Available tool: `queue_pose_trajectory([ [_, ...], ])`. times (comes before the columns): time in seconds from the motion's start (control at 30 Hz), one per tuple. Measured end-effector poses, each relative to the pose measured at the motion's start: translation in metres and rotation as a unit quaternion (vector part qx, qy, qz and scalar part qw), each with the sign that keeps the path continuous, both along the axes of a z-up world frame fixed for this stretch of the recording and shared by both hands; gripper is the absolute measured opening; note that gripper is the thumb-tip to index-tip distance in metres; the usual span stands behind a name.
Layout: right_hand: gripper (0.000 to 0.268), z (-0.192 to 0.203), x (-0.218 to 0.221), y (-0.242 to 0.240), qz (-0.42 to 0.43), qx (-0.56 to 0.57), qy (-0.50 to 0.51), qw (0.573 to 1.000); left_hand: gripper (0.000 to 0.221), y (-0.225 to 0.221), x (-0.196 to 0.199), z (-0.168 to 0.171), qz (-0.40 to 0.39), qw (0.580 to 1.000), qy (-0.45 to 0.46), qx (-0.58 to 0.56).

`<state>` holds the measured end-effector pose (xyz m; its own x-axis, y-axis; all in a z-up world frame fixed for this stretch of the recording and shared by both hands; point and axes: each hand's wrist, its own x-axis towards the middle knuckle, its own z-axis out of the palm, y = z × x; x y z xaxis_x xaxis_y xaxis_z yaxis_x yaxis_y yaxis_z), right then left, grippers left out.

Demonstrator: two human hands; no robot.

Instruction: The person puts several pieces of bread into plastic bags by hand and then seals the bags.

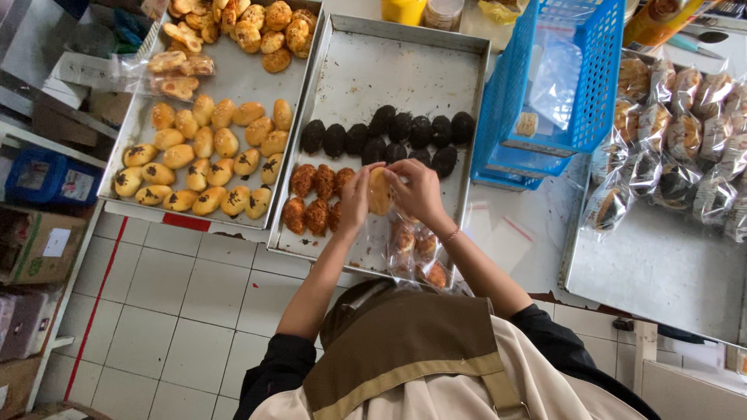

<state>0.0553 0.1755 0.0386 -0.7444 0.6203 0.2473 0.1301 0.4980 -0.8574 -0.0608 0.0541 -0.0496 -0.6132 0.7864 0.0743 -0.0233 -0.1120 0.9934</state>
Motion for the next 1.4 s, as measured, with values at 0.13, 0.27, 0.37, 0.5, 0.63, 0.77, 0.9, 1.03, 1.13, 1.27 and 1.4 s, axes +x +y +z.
queue_pose_trajectory([
  [0.13, 0.018, -0.008, 0.005, 0.002, 0.016, -0.056, 0.008, 0.998, 0.049, 0.007, 0.011, 0.025, 0.072, 0.992, 0.095, -0.045],
  [0.27, 0.023, -0.008, 0.005, -0.001, 0.026, -0.169, 0.103, 0.980, 0.044, 0.003, 0.019, 0.058, 0.079, 0.950, 0.300, -0.040],
  [0.37, 0.018, -0.004, 0.008, -0.001, 0.017, -0.150, 0.083, 0.985, 0.043, 0.002, 0.023, 0.076, 0.093, 0.926, 0.366, -0.003],
  [0.5, 0.009, 0.017, 0.018, -0.012, -0.020, 0.072, 0.147, 0.986, 0.042, -0.007, 0.024, 0.086, 0.103, 0.910, 0.402, 0.014],
  [0.63, 0.012, 0.030, 0.029, -0.015, -0.024, 0.212, 0.139, 0.967, 0.047, -0.015, 0.023, 0.074, 0.098, 0.912, 0.399, -0.014],
  [0.77, 0.010, 0.021, 0.031, -0.014, 0.038, 0.193, 0.104, 0.975, 0.053, -0.036, 0.018, 0.050, 0.079, 0.960, 0.256, 0.085],
  [0.9, 0.009, -0.004, 0.038, -0.017, 0.119, 0.180, 0.090, 0.972, 0.046, -0.058, -0.009, 0.021, 0.156, 0.966, 0.204, 0.019],
  [1.03, 0.011, -0.022, 0.065, -0.038, 0.250, 0.138, 0.151, 0.946, 0.030, -0.083, -0.015, 0.002, 0.189, 0.914, 0.311, -0.182],
  [1.13, 0.010, -0.030, 0.091, -0.051, 0.341, 0.044, 0.090, 0.935, 0.026, -0.086, -0.010, -0.010, 0.166, 0.913, 0.334, -0.165],
  [1.27, 0.040, -0.066, 0.136, -0.040, 0.246, -0.028, 0.020, 0.969, 0.025, -0.081, 0.010, -0.026, 0.054, 0.934, 0.284, -0.210],
  [1.4, 0.046, -0.115, 0.187, 0.009, -0.216, 0.110, -0.112, 0.964, 0.026, -0.074, 0.041, -0.035, -0.112, 0.872, 0.203, -0.431],
])
